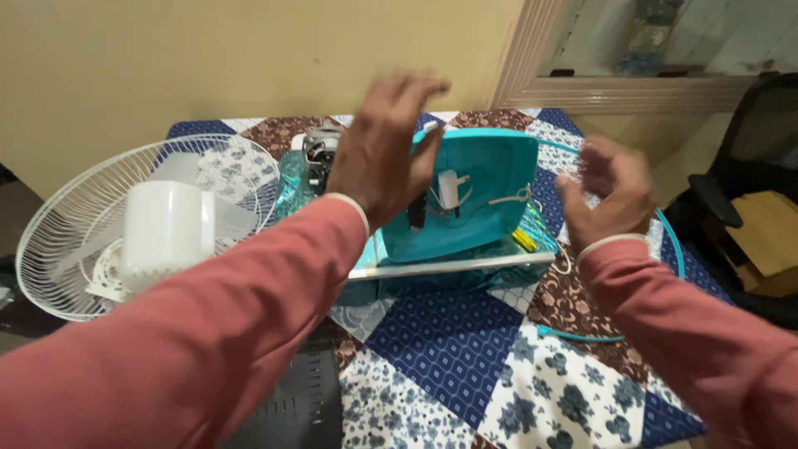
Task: The person uses a screwdriver to tighten screws on the internal components of a teal plastic housing. They then place a black vented cover onto the housing and secure it with screws.
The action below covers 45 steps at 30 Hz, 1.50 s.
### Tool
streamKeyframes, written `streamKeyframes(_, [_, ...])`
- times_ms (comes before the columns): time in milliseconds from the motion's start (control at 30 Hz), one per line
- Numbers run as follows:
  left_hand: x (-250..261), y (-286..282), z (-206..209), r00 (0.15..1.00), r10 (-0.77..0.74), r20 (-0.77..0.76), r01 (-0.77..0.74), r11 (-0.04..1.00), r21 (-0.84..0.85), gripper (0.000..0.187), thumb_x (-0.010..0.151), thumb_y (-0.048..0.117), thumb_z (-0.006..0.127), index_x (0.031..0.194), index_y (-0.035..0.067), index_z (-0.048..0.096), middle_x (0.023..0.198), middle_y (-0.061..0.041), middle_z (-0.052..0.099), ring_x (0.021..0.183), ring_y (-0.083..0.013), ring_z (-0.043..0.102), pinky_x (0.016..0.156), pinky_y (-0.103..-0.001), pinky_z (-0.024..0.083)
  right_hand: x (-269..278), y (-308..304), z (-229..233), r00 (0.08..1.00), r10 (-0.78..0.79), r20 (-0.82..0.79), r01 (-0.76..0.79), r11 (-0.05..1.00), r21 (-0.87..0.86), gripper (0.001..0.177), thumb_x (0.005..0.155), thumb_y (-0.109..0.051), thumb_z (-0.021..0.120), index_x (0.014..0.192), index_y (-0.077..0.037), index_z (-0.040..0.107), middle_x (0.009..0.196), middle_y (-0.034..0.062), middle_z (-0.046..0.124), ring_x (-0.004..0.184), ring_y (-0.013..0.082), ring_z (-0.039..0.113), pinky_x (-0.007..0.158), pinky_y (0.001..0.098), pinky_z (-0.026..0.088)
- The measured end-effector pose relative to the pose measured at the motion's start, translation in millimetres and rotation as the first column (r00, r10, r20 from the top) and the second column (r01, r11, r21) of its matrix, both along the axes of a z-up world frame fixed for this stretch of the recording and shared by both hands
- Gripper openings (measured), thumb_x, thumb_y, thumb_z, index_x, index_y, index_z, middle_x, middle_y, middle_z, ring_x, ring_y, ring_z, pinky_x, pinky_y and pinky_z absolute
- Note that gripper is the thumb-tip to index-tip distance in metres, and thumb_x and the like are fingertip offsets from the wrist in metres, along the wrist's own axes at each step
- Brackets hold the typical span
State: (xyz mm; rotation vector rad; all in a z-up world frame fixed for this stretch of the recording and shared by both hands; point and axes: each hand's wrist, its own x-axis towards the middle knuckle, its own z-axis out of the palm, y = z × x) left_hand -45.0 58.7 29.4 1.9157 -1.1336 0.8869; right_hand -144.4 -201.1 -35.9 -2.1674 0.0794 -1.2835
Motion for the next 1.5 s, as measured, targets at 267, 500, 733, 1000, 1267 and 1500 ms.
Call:
streamKeyframes(267, [21.1,1.1,24.0,0.996,0.029,0.090,-0.042,0.989,0.142,0.054,0.093,0.037,0.076,0.134,0.006,0.061,0.131,-0.021,0.062,0.115,-0.0418,0.060,0.096,-0.051,0.048,-2.7,16.8,101.5,0.910,0.402,0.102,-0.382,0.908,-0.170,0.008,0.117,-0.006,0.065,0.121,-0.002,0.061,0.115,0.0073,0.067,0.103,0.0157,0.067,0.094,0.0295,0.057])
streamKeyframes(500, [60.9,6.3,-19.4,0.861,0.322,-0.395,-0.014,0.790,0.613,0.071,0.087,0.061,0.070,0.134,0.009,0.058,0.131,-0.019,0.064,0.125,-0.0391,0.060,0.102,-0.053,0.048,-2.8,-10.3,107.6,0.913,0.394,-0.101,-0.394,0.919,0.025,0.014,0.110,-0.007,0.067,0.122,-0.002,0.062,0.117,0.0078,0.068,0.105,0.0175,0.068,0.094,0.0314,0.057])
streamKeyframes(733, [57.1,-9.7,-24.7,0.817,0.328,-0.473,-0.011,0.831,0.556,0.071,0.086,0.060,0.069,0.134,0.009,0.060,0.125,-0.020,0.067,0.119,-0.0377,0.062,0.098,-0.052,0.049,-13.0,-57.0,146.9,0.911,0.391,-0.133,-0.374,0.917,0.138,0.021,0.104,-0.007,0.069,0.123,-0.003,0.063,0.118,0.0083,0.069,0.107,0.0193,0.068,0.094,0.0332,0.058])
streamKeyframes(1000, [48.4,-13.6,-18.2,0.798,0.344,-0.495,-0.021,0.836,0.548,0.065,0.087,0.056,0.070,0.133,0.011,0.064,0.126,-0.019,0.068,0.120,-0.0362,0.063,0.100,-0.050,0.049,9.2,-73.3,145.6,0.836,0.539,-0.102,-0.507,0.830,0.233,0.029,0.096,-0.008,0.071,0.125,-0.003,0.065,0.121,0.0089,0.071,0.110,0.0214,0.069,0.093,0.0353,0.059])
streamKeyframes(1267, [45.5,-10.8,-22.7,0.789,0.397,-0.468,-0.159,0.868,0.470,0.066,0.080,0.051,0.076,0.130,0.010,0.065,0.124,-0.021,0.068,0.115,-0.0374,0.065,0.099,-0.049,0.050,35.1,-95.7,143.2,0.722,0.673,-0.160,-0.562,0.705,0.432,0.038,0.089,-0.008,0.073,0.126,-0.004,0.066,0.123,0.0095,0.072,0.113,0.0234,0.071,0.093,0.0375,0.059])
streamKeyframes(1500, [28.9,-8.3,-57.3,0.573,0.502,-0.648,-0.335,0.865,0.373,0.056,0.082,0.048,0.081,0.121,0.010,0.071,0.119,-0.026,0.064,0.111,-0.0418,0.062,0.097,-0.049,0.050,91.1,-80.8,-1.6,0.515,0.533,-0.672,-0.032,0.795,0.606,0.044,0.087,-0.007,0.075,0.129,-0.004,0.065,0.125,0.0117,0.071,0.113,0.0276,0.069,0.089,0.0418,0.060])
